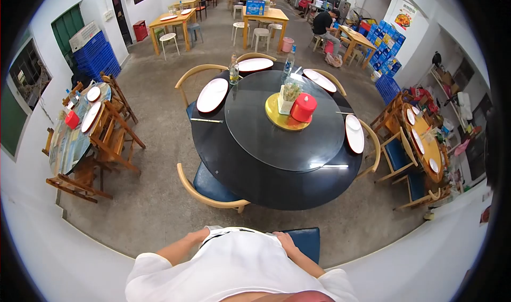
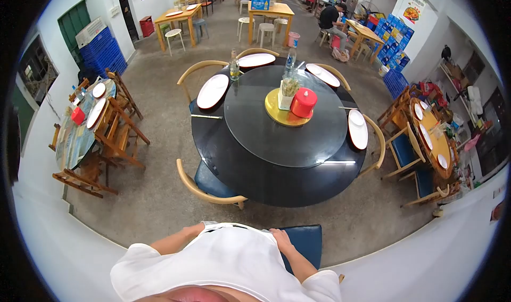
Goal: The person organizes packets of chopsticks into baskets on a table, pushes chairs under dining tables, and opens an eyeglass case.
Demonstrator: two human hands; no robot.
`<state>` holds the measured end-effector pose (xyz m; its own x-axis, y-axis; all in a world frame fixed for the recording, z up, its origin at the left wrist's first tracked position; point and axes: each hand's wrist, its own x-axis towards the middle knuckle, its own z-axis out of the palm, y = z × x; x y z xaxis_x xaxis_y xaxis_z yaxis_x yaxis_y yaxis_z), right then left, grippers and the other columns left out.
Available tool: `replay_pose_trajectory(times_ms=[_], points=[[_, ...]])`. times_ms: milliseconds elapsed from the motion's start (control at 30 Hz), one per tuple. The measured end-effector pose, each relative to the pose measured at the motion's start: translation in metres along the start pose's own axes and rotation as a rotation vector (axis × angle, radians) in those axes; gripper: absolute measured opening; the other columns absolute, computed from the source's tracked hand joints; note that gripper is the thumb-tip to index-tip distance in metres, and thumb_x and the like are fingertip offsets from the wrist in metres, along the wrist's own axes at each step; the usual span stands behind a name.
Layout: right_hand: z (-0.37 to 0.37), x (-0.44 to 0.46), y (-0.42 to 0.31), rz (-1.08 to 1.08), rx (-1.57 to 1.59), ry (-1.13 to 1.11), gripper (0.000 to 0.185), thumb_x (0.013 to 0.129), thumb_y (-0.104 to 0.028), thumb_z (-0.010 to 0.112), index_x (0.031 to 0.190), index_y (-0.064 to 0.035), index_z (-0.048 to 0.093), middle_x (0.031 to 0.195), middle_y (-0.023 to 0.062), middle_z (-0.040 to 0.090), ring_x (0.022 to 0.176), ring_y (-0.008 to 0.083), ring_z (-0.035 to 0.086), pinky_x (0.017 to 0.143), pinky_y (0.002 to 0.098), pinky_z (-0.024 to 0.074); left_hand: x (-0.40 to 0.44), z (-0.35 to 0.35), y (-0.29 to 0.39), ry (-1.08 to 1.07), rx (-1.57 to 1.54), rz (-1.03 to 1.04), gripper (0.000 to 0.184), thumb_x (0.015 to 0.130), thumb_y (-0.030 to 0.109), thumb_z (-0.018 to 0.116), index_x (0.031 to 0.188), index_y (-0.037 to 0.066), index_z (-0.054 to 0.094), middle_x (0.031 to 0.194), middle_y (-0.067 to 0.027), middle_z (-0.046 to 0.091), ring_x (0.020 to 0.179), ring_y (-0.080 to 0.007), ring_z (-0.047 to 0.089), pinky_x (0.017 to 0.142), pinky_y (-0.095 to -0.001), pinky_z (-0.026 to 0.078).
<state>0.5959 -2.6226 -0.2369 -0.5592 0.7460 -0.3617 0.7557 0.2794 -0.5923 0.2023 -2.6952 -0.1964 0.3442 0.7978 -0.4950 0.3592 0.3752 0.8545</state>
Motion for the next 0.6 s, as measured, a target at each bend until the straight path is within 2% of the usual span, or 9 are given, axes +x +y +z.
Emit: replay_pose_trajectory(times_ms=[167, 200, 233, 333, 400, 467, 500, 567, 600], points=[[0.006, 0.005, 0.01, -0.061, 0.018, 0.062, 0.037, 0.081, -0.022, 0.052, 0.11, -0.0012, 0.06, 0.118, 0.0186, 0.056, 0.111, 0.0335, 0.05, 0.094, 0.0412, 0.037, -0.009, -0.008, 0.006, -0.036, 0.095, 0.058, 0.041, 0.078, 0.027, 0.065, 0.111, 0.003, 0.06, 0.106, -0.0095, 0.063, 0.096, -0.0217, 0.058, 0.082, -0.0321, 0.045], [-0.011, -0.002, -0.013, -0.016, 0.044, 0.048, 0.036, 0.082, -0.019, 0.05, 0.111, -0.0014, 0.06, 0.118, 0.0178, 0.056, 0.111, 0.0317, 0.05, 0.094, 0.0391, 0.0375, 0.012, 0.008, 0.03, -0.043, 0.116, 0.07, 0.041, 0.077, 0.027, 0.065, 0.111, 0.003, 0.06, 0.106, -0.0099, 0.063, 0.096, -0.022, 0.058, 0.083, -0.0322, 0.045], [-0.021, -0.003, -0.025, 0.027, 0.068, 0.036, 0.035, 0.082, -0.015, 0.048, 0.112, -0.0016, 0.059, 0.119, 0.017, 0.056, 0.112, 0.0299, 0.05, 0.094, 0.0369, 0.0379, -0.017, -0.016, 0.002, -0.049, 0.138, 0.082, 0.042, 0.077, 0.027, 0.065, 0.111, 0.003, 0.06, 0.106, -0.0102, 0.063, 0.096, -0.0223, 0.058, 0.083, -0.0323, 0.045], [-0.003, 0.007, -0.005, 0.159, 0.263, -0.005, 0.037, 0.083, -0.019, 0.049, 0.114, -0.0007, 0.058, 0.121, 0.0186, 0.054, 0.113, 0.0328, 0.05, 0.095, 0.0375, 0.0389, -0.019, -0.021, 0.008, -0.062, 0.2, 0.122, 0.042, 0.077, 0.027, 0.065, 0.111, 0.003, 0.059, 0.107, -0.0112, 0.063, 0.097, -0.0232, 0.058, 0.083, -0.0326, 0.045], [-0.008, 0.011, -0.007, 0.163, 0.267, -0.038, 0.038, 0.083, -0.021, 0.05, 0.114, -0.0007, 0.058, 0.123, 0.0194, 0.052, 0.114, 0.0336, 0.049, 0.095, 0.0378, 0.0387, -0.017, -0.028, 0.021, -0.05, 0.224, 0.14, 0.042, 0.077, 0.027, 0.065, 0.111, 0.003, 0.059, 0.108, -0.0115, 0.063, 0.098, -0.0235, 0.058, 0.083, -0.0327, 0.045], [-0.018, 0.003, -0.019, 0.201, 0.342, -0.059, 0.041, 0.082, -0.024, 0.054, 0.117, -0.0025, 0.056, 0.126, 0.0211, 0.05, 0.118, 0.0335, 0.047, 0.097, 0.0373, 0.0383, -0.023, -0.032, 0.033, -0.307, 0.537, -0.307, 0.038, 0.081, 0.021, 0.06, 0.114, 0.003, 0.055, 0.112, -0.0194, 0.057, 0.105, -0.0318, 0.054, 0.085, -0.0365, 0.045], [-0.028, 0.0, -0.024, 0.198, 0.34, -0.061, 0.041, 0.082, -0.024, 0.054, 0.117, -0.0025, 0.056, 0.126, 0.0211, 0.05, 0.118, 0.0335, 0.047, 0.097, 0.0373, 0.0383, -0.031, -0.03, 0.031, -0.303, 0.535, -0.308, 0.038, 0.081, 0.021, 0.06, 0.114, 0.003, 0.055, 0.112, -0.0194, 0.057, 0.105, -0.0318, 0.054, 0.085, -0.0365, 0.045], [-0.039, -0.007, -0.027, 0.015, 0.286, -0.131, 0.041, 0.081, -0.023, 0.056, 0.118, -0.0051, 0.056, 0.131, 0.0217, 0.046, 0.121, 0.0333, 0.044, 0.098, 0.0372, 0.0375, -0.054, -0.019, 0.024, 0.022, 0.583, 0.041, 0.029, 0.082, 0.011, 0.054, 0.11, 0.004, 0.054, 0.106, -0.0207, 0.055, 0.101, -0.036, 0.053, 0.083, -0.0409, 0.045], [-0.037, -0.008, -0.017, 0.012, 0.287, -0.131, 0.041, 0.081, -0.023, 0.056, 0.118, -0.0051, 0.056, 0.131, 0.0217, 0.046, 0.121, 0.0333, 0.044, 0.098, 0.0372, 0.0375, -0.067, -0.015, 0.036, 0.024, 0.584, 0.041, 0.029, 0.082, 0.011, 0.054, 0.11, 0.004, 0.054, 0.106, -0.0207, 0.055, 0.101, -0.036, 0.053, 0.083, -0.0409, 0.045]])
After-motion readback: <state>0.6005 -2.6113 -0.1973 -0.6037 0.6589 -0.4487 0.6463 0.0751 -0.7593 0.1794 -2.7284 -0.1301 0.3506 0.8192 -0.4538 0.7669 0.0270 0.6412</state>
